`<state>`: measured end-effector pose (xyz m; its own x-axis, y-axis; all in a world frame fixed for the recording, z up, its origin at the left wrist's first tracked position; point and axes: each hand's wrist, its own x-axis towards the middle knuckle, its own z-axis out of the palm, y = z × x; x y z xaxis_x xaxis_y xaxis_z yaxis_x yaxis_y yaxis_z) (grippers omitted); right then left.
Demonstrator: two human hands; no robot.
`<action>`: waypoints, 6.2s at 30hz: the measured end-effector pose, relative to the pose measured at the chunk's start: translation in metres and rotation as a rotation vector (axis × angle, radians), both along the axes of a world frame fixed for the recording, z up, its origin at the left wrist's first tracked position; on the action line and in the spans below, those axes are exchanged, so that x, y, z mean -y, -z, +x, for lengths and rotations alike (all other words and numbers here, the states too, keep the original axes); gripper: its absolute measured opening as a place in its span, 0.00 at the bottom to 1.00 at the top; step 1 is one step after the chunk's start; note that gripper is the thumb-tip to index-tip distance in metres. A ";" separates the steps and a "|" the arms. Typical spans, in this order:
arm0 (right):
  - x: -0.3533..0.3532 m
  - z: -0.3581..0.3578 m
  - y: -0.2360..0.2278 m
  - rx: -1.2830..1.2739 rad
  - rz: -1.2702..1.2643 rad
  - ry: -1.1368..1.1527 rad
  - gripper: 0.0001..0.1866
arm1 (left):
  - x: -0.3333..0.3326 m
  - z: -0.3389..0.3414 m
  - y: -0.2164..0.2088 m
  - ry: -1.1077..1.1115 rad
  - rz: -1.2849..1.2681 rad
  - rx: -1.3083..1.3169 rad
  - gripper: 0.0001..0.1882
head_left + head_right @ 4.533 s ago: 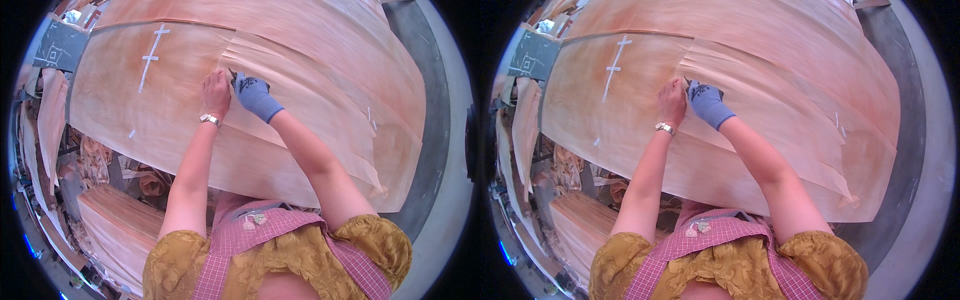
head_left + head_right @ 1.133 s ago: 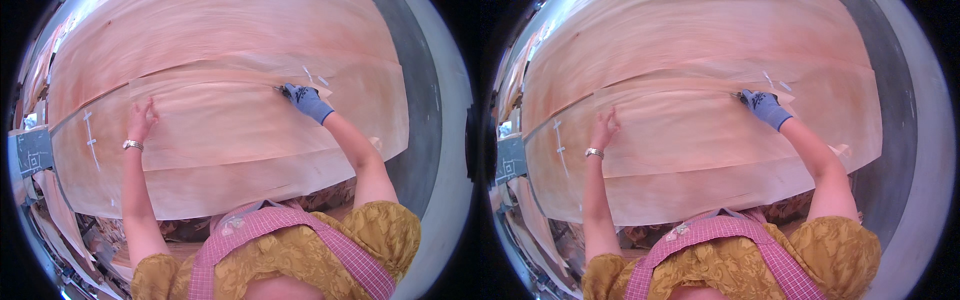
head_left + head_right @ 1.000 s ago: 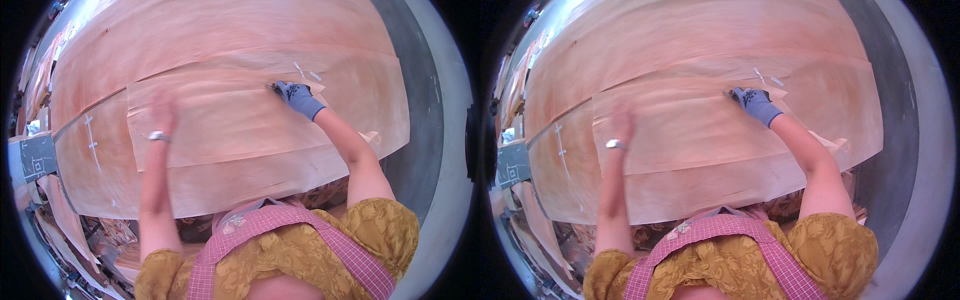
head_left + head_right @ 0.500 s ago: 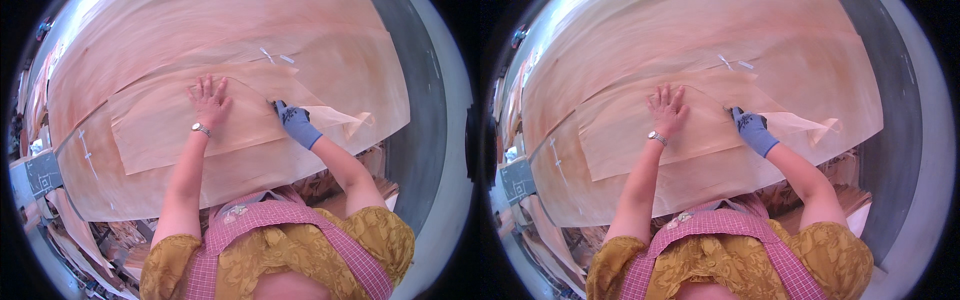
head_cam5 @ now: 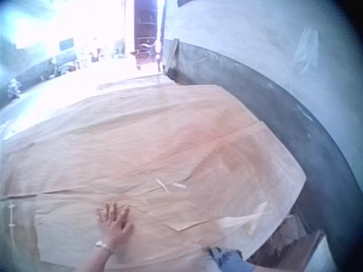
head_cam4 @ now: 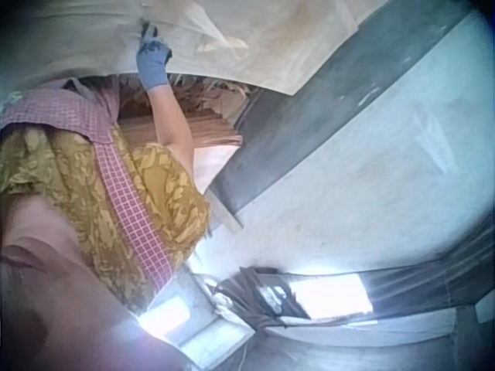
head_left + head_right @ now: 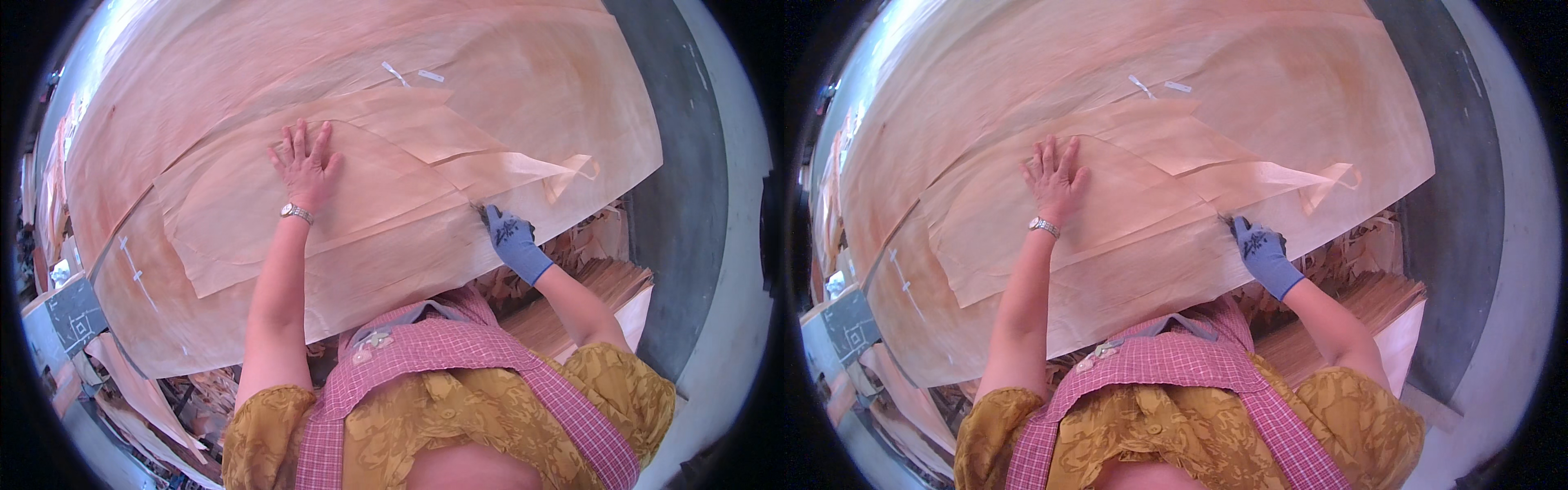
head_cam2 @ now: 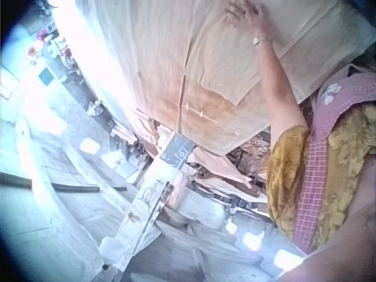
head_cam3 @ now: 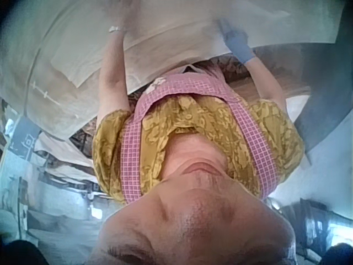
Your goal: The person repairs a wood veneer sheet by applying a patch and tape over a hole, trimming the excess wood with a knife, and moving the sheet to a stack.
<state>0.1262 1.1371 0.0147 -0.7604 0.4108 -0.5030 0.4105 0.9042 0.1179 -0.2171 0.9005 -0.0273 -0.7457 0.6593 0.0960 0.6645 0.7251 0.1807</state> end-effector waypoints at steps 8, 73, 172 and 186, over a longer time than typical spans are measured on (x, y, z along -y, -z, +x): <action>-0.044 -0.054 -0.017 -0.779 -0.194 -0.025 0.32 | 0.004 0.000 0.000 0.006 0.027 -0.012 0.32; 0.064 -0.219 0.043 -0.523 -0.159 -0.059 0.24 | 0.729 0.405 -0.081 -1.623 1.538 0.170 0.15; 1.025 -0.222 -0.213 -1.401 -1.558 0.409 0.32 | 0.895 -0.045 -0.309 0.267 0.435 1.332 0.23; 0.727 -0.196 -0.021 -1.179 -1.388 1.031 0.16 | 0.505 -0.134 -0.086 0.196 0.289 0.517 0.14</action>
